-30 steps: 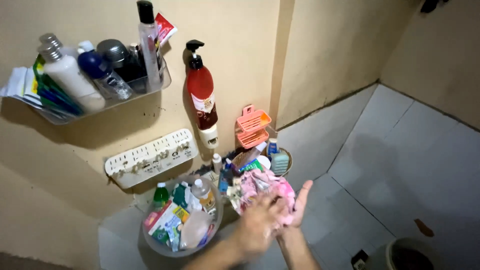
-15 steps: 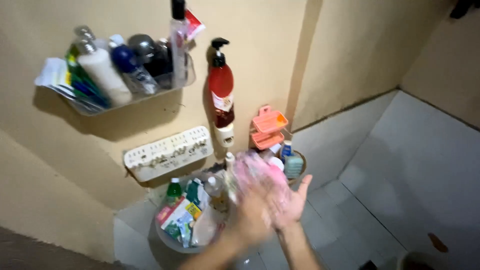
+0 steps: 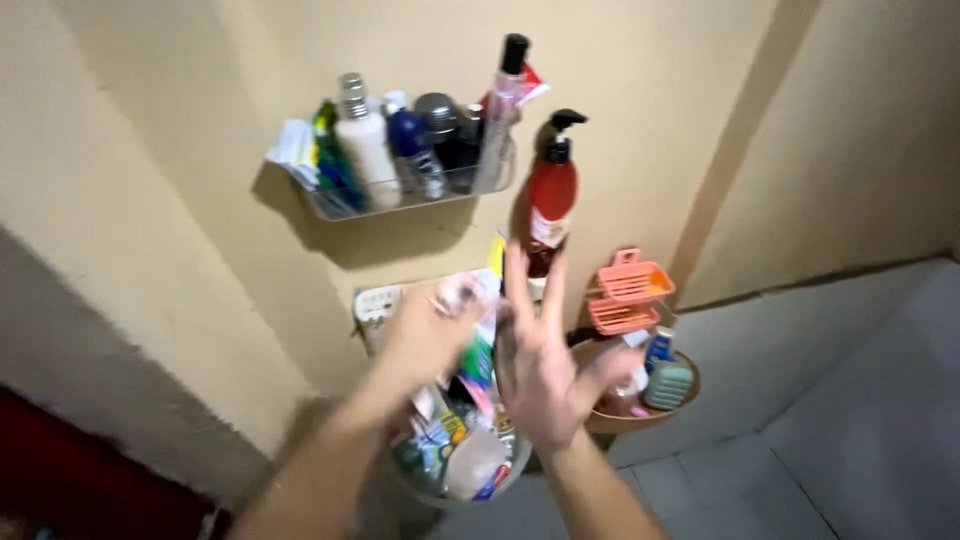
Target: Organizing various toiletries, soap, and cleaning items on a bathroom shelf.
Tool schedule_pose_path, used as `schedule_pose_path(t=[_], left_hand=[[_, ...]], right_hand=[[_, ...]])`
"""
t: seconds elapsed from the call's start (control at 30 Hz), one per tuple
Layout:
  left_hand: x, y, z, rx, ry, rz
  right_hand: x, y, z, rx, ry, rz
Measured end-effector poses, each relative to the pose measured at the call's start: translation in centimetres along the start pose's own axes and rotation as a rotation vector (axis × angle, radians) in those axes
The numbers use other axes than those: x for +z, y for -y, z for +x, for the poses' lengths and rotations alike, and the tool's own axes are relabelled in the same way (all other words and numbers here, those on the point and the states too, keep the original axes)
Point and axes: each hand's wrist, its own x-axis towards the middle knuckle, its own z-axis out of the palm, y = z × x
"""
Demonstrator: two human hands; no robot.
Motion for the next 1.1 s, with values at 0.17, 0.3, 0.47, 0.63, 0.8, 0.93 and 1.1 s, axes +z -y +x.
schedule_pose_path(t=[0.17, 0.3, 0.47, 0.63, 0.8, 0.93, 1.1], left_hand=[[-13.9, -1.0, 4.5, -0.006, -0.46, 0.163], [-19.2, -5.1, 8.6, -0.015, -0.419, 0.252], [-19.4, -5.4, 14.9, -0.348, -0.12, 0.711], [-20.2, -4.8, 18.5, -0.378, -0.013, 0.825], [-19.2, -1.3, 21.7, -0.381, -0.007, 1.007], [-16.5, -2.5, 20.3, -0.338, -0.249, 0.96], [-16.2, -2.7, 18.6, -0.225, -0.329, 1.011]], right_hand=[[-0.7, -3.5, 5.5, -0.129, -0.016, -0.703], [2.9, -5.2, 8.5, -0.035, 0.143, -1.008], [5.8, -6.9, 10.8, 0.045, 0.12, -1.167], [4.8, -9.4, 11.5, -0.294, 0.134, -1.297], [4.7, -9.4, 12.2, -0.305, 0.12, -1.322], [4.1, -9.9, 12.6, -0.277, 0.063, -1.315], [4.1, -10.1, 12.9, -0.349, 0.018, -1.312]])
